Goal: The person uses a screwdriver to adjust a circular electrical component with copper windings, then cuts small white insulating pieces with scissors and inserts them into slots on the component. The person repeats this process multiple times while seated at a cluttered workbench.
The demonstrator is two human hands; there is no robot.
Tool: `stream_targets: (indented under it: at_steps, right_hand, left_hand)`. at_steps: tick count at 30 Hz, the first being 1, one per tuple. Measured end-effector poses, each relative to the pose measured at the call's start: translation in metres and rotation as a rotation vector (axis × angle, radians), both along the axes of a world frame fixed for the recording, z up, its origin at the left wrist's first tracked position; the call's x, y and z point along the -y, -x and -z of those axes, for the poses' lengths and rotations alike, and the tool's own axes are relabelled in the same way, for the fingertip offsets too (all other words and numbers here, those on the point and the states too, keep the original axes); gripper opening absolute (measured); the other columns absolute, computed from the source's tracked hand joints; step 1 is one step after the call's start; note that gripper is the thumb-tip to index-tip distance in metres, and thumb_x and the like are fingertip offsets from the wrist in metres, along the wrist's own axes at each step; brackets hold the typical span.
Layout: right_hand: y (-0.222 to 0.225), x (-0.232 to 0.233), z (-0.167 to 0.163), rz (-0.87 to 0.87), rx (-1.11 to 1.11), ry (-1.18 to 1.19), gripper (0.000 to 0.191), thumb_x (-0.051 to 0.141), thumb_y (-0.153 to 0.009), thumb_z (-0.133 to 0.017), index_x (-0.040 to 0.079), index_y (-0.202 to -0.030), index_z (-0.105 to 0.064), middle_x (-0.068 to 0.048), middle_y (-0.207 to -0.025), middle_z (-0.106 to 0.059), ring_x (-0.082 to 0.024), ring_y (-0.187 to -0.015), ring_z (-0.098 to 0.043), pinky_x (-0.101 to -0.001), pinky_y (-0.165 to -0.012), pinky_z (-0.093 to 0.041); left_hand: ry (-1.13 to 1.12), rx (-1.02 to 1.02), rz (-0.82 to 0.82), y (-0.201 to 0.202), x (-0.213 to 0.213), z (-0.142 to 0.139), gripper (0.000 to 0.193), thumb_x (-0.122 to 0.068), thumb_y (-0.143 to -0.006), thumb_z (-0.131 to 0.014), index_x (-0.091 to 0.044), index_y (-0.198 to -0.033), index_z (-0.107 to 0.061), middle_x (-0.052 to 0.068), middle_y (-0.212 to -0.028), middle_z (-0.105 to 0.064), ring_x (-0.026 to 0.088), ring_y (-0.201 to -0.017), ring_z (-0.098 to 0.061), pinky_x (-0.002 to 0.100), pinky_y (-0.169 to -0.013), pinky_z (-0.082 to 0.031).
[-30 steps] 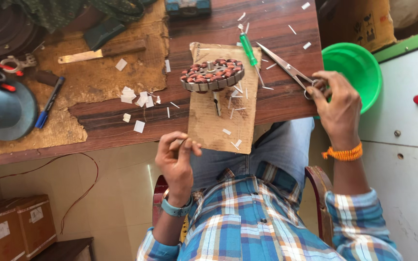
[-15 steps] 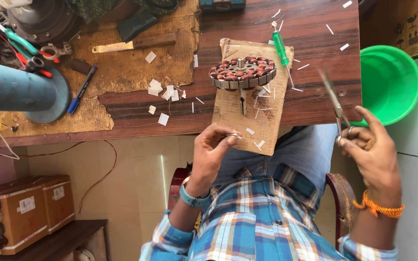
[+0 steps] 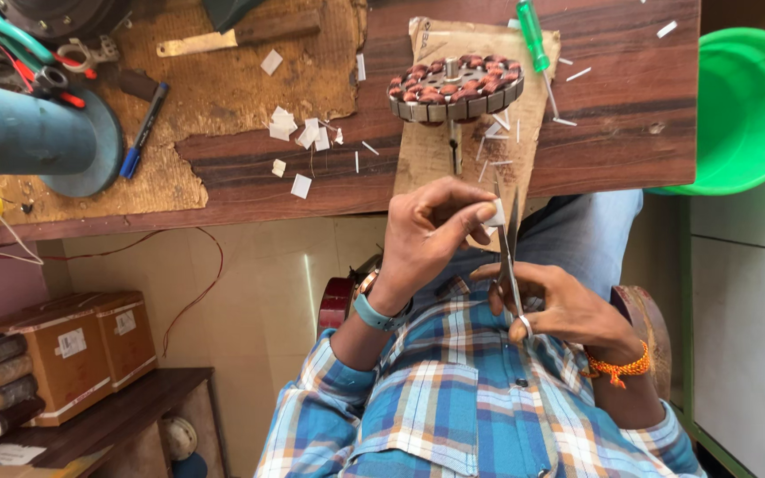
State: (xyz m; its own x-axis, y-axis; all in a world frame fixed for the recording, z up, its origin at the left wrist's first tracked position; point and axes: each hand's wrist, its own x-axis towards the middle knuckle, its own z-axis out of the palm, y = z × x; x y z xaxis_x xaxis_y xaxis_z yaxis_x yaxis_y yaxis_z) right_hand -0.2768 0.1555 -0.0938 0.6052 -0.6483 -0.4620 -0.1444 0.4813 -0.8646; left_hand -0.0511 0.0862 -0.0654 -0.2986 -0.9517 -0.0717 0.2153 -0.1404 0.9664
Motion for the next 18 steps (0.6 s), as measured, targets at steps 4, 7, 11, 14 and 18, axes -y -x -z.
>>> stream_targets:
  at_steps: [4,7,11,14,18]
  right_hand:
    - [-0.004,0.002,-0.007,-0.004,-0.076,-0.029,0.087,0.031,-0.059,-0.094,0.007,-0.138,-0.066,0.000,-0.082,-0.066,-0.011,-0.079,-0.060,-0.0285,-0.070,-0.051]
    - [-0.005,0.003,-0.010,0.017,-0.080,-0.057,0.084,0.027,-0.059,-0.094,0.006,-0.136,-0.066,0.000,-0.080,-0.066,-0.010,-0.075,-0.058,-0.0275,-0.067,-0.049]
    - [-0.007,0.004,-0.012,0.051,-0.087,-0.111,0.079,0.022,-0.060,-0.093,0.004,-0.133,-0.069,0.000,-0.077,-0.064,-0.009,-0.071,-0.056,-0.0262,-0.063,-0.047]
    - [-0.009,0.006,-0.013,0.047,-0.059,-0.130,0.077,0.019,-0.062,-0.093,0.003,-0.133,-0.069,0.000,-0.076,-0.062,-0.008,-0.070,-0.056,-0.0259,-0.062,-0.047]
    - [-0.010,0.008,-0.013,0.043,-0.091,-0.155,0.073,0.017,-0.063,-0.092,0.003,-0.132,-0.070,0.001,-0.074,-0.063,-0.008,-0.068,-0.055,-0.0260,-0.061,-0.046]
  left_hand:
    - [-0.032,0.027,-0.036,0.000,-0.002,-0.004,0.010,-0.003,-0.098,-0.071,0.004,-0.105,-0.073,0.006,-0.089,-0.075,0.008,-0.071,-0.071,0.022,-0.060,-0.057]
    - [-0.034,0.075,-0.081,0.001,-0.005,-0.009,0.009,-0.003,-0.098,-0.071,0.004,-0.103,-0.073,0.006,-0.086,-0.075,0.007,-0.071,-0.071,0.022,-0.059,-0.057]
    - [-0.025,0.149,-0.136,0.002,-0.005,-0.016,0.009,-0.005,-0.097,-0.072,0.003,-0.100,-0.074,0.005,-0.083,-0.075,0.006,-0.068,-0.070,0.021,-0.056,-0.057]
    - [-0.019,0.186,-0.158,0.000,-0.005,-0.020,0.010,-0.007,-0.096,-0.072,0.002,-0.100,-0.075,0.005,-0.081,-0.075,0.005,-0.066,-0.069,0.021,-0.055,-0.056]
    - [-0.013,0.242,-0.179,-0.002,-0.004,-0.021,0.011,-0.009,-0.096,-0.073,0.002,-0.099,-0.076,0.004,-0.079,-0.075,0.005,-0.062,-0.067,0.020,-0.053,-0.054]
